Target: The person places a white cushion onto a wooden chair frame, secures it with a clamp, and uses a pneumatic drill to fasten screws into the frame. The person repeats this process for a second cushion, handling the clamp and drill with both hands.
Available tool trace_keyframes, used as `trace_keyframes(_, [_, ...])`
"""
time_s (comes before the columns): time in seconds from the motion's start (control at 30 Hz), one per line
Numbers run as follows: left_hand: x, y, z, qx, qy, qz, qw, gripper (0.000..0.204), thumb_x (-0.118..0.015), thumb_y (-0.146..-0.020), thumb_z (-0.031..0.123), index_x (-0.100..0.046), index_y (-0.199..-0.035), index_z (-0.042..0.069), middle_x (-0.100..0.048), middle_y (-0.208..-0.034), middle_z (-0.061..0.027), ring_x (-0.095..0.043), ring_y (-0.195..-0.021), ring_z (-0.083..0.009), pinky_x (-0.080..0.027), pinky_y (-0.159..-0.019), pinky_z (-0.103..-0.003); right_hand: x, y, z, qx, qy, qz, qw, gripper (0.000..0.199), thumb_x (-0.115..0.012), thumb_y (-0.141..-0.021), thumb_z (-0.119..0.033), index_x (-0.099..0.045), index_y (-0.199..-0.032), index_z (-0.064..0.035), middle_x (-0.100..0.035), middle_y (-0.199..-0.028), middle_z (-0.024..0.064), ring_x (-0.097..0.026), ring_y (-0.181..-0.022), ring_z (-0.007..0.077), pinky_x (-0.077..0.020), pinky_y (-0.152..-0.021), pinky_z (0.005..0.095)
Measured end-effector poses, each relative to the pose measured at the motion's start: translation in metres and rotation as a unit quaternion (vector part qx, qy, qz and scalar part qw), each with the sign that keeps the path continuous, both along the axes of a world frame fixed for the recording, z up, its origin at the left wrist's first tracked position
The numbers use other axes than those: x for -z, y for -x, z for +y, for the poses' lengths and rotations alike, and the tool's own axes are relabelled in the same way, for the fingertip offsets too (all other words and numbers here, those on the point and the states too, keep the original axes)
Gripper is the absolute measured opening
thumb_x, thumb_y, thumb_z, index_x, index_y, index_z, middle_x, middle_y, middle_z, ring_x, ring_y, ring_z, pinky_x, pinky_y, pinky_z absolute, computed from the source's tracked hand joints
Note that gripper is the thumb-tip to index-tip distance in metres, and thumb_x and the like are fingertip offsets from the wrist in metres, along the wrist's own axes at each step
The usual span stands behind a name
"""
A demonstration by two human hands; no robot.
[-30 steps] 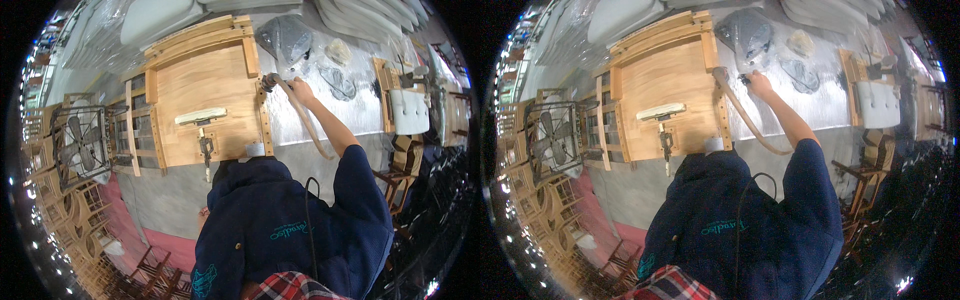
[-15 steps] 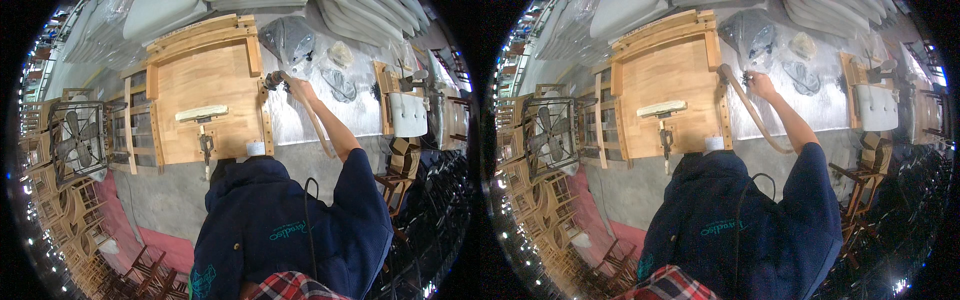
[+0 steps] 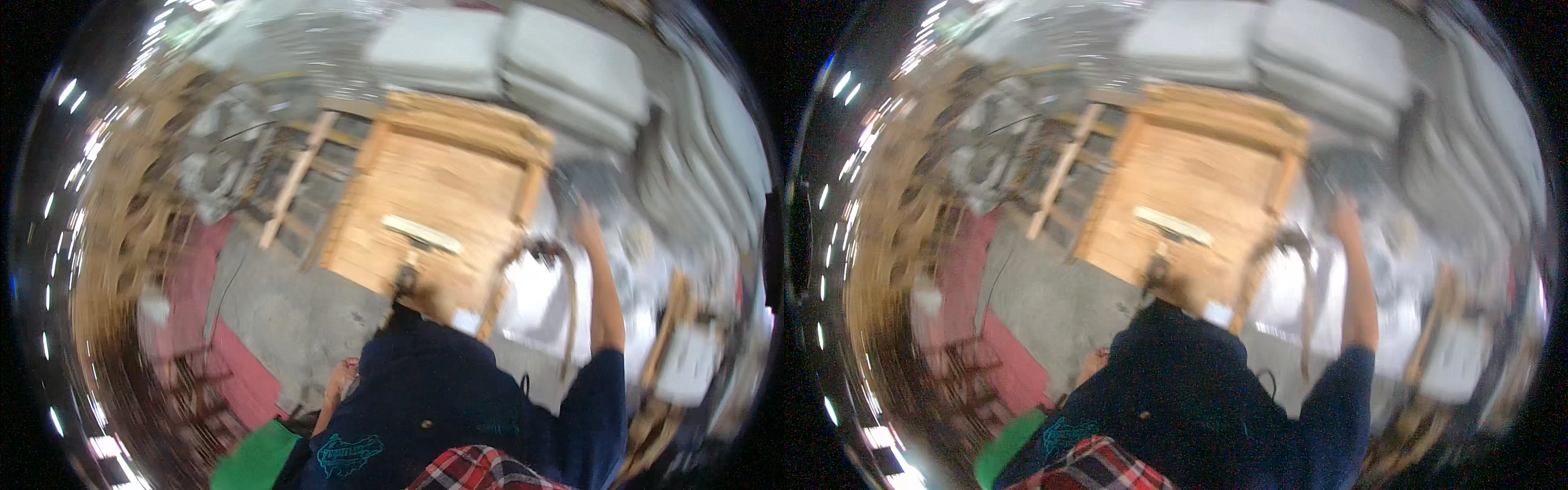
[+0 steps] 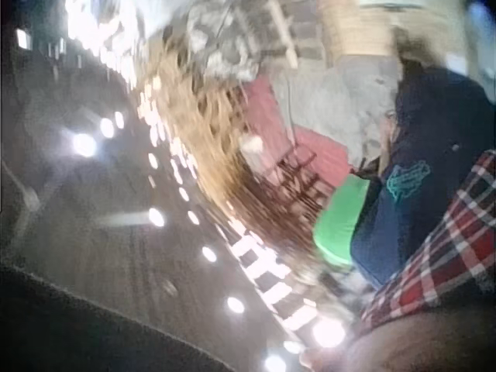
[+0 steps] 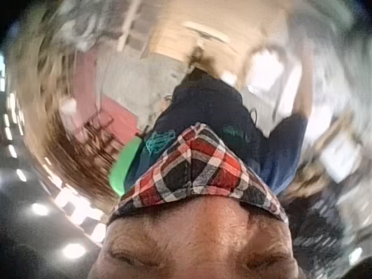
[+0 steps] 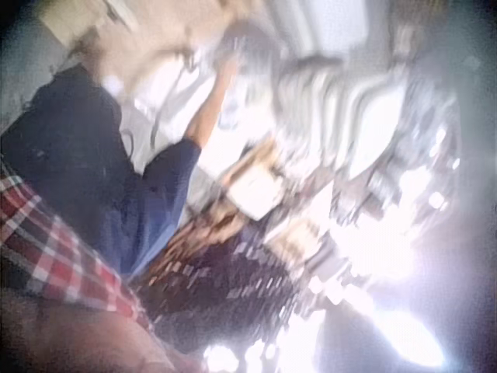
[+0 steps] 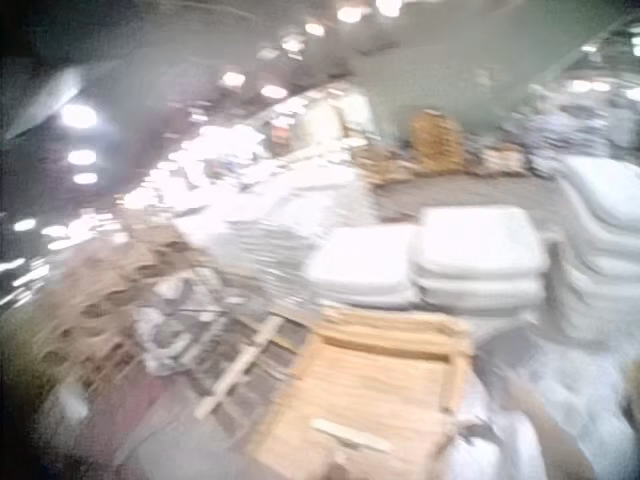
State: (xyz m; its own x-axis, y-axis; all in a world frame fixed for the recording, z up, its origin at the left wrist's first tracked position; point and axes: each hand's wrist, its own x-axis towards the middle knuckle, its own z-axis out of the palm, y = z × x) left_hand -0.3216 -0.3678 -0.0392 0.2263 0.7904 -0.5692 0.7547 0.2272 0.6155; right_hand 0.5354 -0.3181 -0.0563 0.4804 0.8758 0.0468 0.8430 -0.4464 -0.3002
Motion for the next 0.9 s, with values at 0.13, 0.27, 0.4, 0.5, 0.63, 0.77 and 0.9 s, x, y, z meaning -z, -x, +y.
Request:
trace_keyframes(0.13, [0.001,0.052,-0.025,-0.031,0.078,-0.087,0.993,0.037,-0.071,-0.094,0.040,-0.067,-0.094,0.003,-0.070,-0.081,-0.0083,-0.066,-0.078,-0.0191,-0.052,-0.074,-0.037,0.029,0.021,0.043,0.042,-0.013,0.053,0.998,0.089,-0.067,-0.090,-0.043,-0.026,-0.162,-0.0112,-0.017,-0.160,0.0422,-0.027,-0.146,0.0583,-0.0280,-0.121,0.0560])
trace_keyframes(0.27, [-0.011,-0.003,-0.039,-0.074,0.104,0.129,0.983,0.038,-0.070,-0.090,0.045,-0.068,-0.092,0.007,-0.071,-0.082,-0.0112,-0.067,-0.078,-0.0265,-0.051,-0.074,-0.039,0.017,0.025,0.044,0.079,-0.008,-0.059,0.995,0.067,-0.067,-0.090,-0.029,-0.047,-0.149,-0.0069,-0.041,-0.146,0.0400,-0.045,-0.131,0.0564,-0.0385,-0.112,0.0562])
trace_keyframes(0.4, [-0.007,-0.006,-0.045,-0.046,0.105,0.116,0.987,0.041,-0.068,-0.089,0.047,-0.067,-0.086,0.006,-0.068,-0.074,-0.0082,-0.066,-0.072,-0.0290,-0.051,-0.068,-0.041,0.011,0.020,0.047,0.062,-0.051,-0.042,0.996,0.057,-0.068,-0.087,-0.017,-0.053,-0.142,-0.0069,-0.057,-0.118,0.0311,-0.056,-0.116,0.0497,-0.0465,-0.100,0.0532])
trace_keyframes(0.5, [0.001,-0.032,-0.033,-0.103,0.117,0.086,0.984,0.032,-0.066,-0.089,0.040,-0.067,-0.084,0.009,-0.062,-0.069,-0.0035,-0.060,-0.066,-0.0209,-0.047,-0.061,-0.038,-0.008,0.012,0.055,0.068,-0.106,-0.003,0.992,0.056,-0.069,-0.086,-0.016,-0.055,-0.139,-0.0037,-0.057,-0.123,0.0306,-0.056,-0.116,0.0497,-0.0461,-0.101,0.0534])
trace_keyframes(0.63, [0.038,0.048,-0.060,0.014,-0.012,0.115,0.993,0.024,-0.062,-0.093,0.032,-0.066,-0.081,0.011,-0.054,-0.064,-0.0016,-0.054,-0.062,-0.0143,-0.042,-0.058,-0.034,0.000,0.063,0.067,0.074,-0.019,0.020,0.997,0.057,-0.069,-0.087,-0.017,-0.053,-0.138,0.0011,-0.055,-0.134,0.0305,-0.054,-0.122,0.0493,-0.0449,-0.106,0.0516])
trace_keyframes(0.77, [0.061,0.008,-0.011,0.082,-0.126,0.035,0.988,0.031,-0.059,-0.096,0.035,-0.066,-0.082,0.007,-0.055,-0.067,-0.0105,-0.058,-0.066,-0.0227,-0.045,-0.061,-0.039,0.010,0.001,0.059,0.070,0.013,-0.043,0.997,0.059,-0.068,-0.088,-0.020,-0.050,-0.141,0.0003,-0.054,-0.138,0.0298,-0.052,-0.128,0.0481,-0.0440,-0.108,0.0512])
trace_keyframes(0.9, [0.047,0.027,-0.028,0.082,-0.114,0.015,0.990,0.029,-0.061,-0.094,0.033,-0.063,-0.084,0.005,-0.060,-0.076,-0.0130,-0.060,-0.073,-0.0275,-0.047,-0.068,-0.043,0.010,0.034,0.063,0.060,0.002,0.000,0.998,0.056,-0.065,-0.088,-0.019,-0.051,-0.138,0.0049,-0.057,-0.131,0.0314,-0.053,-0.124,0.0497,-0.0452,-0.106,0.0522])
